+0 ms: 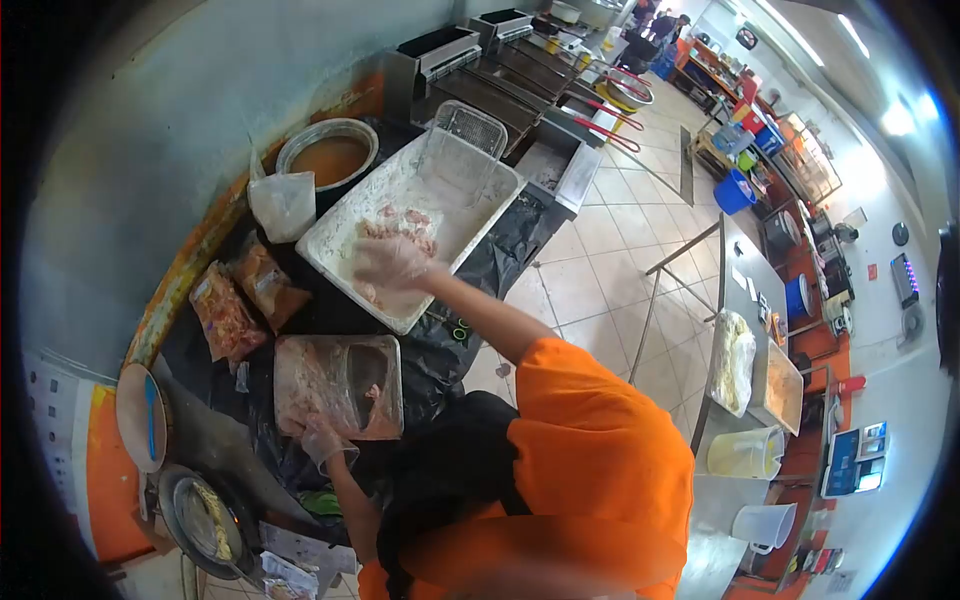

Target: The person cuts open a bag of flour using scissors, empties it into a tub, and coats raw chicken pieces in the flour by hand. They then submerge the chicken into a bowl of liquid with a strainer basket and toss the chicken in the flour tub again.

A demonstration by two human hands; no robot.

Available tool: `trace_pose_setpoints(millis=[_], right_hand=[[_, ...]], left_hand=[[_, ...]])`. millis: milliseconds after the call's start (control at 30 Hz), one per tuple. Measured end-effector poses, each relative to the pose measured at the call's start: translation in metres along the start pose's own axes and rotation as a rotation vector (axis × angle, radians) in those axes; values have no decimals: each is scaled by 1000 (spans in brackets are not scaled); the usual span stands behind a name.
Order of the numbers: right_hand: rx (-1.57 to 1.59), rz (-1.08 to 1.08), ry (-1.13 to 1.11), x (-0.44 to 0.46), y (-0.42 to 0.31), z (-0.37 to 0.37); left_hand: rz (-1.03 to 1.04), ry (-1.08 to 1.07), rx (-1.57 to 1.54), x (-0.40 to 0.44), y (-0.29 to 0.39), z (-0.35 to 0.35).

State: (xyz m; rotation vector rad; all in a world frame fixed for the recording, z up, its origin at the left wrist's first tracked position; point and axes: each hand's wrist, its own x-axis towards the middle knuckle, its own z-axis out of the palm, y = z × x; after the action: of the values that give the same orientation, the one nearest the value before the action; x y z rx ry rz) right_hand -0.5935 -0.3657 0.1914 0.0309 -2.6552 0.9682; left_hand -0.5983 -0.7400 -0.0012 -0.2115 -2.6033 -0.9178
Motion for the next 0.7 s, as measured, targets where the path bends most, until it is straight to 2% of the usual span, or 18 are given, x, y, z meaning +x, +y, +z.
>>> trace_pose_setpoints(millis=[33, 67, 100, 133, 167, 200, 233, 267, 300, 333, 400, 467, 533, 567, 600, 633, 667, 700], right_hand=[[214, -8, -117, -9, 5, 17], [63, -14, -258, -29, -7, 36], [-188, -28, -509, -41, -22, 70], [-424, -103, -761, -53, -36, 104], [-622, -224, -1093, -64, -92, 84], [-515, 55, -819, -94, -80, 124], [-398, 317, -534, -123, -70, 164], [-479, 228, -473, -136, -83, 180], [-556, 138, -413, -146, -92, 190], [-551, 142, -412, -152, -96, 196], [-320, 7, -588, -160, -94, 207], [-291, 48, -516, -161, -90, 205], [-319, 95, -420, -160, -73, 214], [-461, 36, -399, -159, -48, 232], [-702, -69, -340, -156, -25, 255], [-924, -171, -238, -155, -1, 280], [-1103, -245, -92, -156, 20, 302], [-554, -147, -148, -138, 10, 271]], left_hand=[[-97, -154, -28, -2, -1, -6], [-192, -309, -54, -3, 1, -7], [-184, -305, -60, 0, 7, -4], [-52, -140, 231, 2, 15, 0], [24, -58, 370, 3, 12, 3], [88, 34, 513, 4, 7, 7], [-62, -275, 375, 3, -18, 11], [-213, -581, 232, 2, -43, 18], [-208, -582, 234, -3, -66, 33], [-204, -634, 241, -1, -65, 29], [-270, -820, 253, 13, -28, -2], [-354, -969, 245, 24, 8, -29], [-123, -660, 255, 0, -56, 40], [107, -351, 273, -12, -68, 34], [-7, -585, 233, -14, -85, 33], [-134, -810, 182, -3, -70, 27], [-180, -691, 138, -5, -59, 20], [-204, -671, 106, -3, -42, 8]])
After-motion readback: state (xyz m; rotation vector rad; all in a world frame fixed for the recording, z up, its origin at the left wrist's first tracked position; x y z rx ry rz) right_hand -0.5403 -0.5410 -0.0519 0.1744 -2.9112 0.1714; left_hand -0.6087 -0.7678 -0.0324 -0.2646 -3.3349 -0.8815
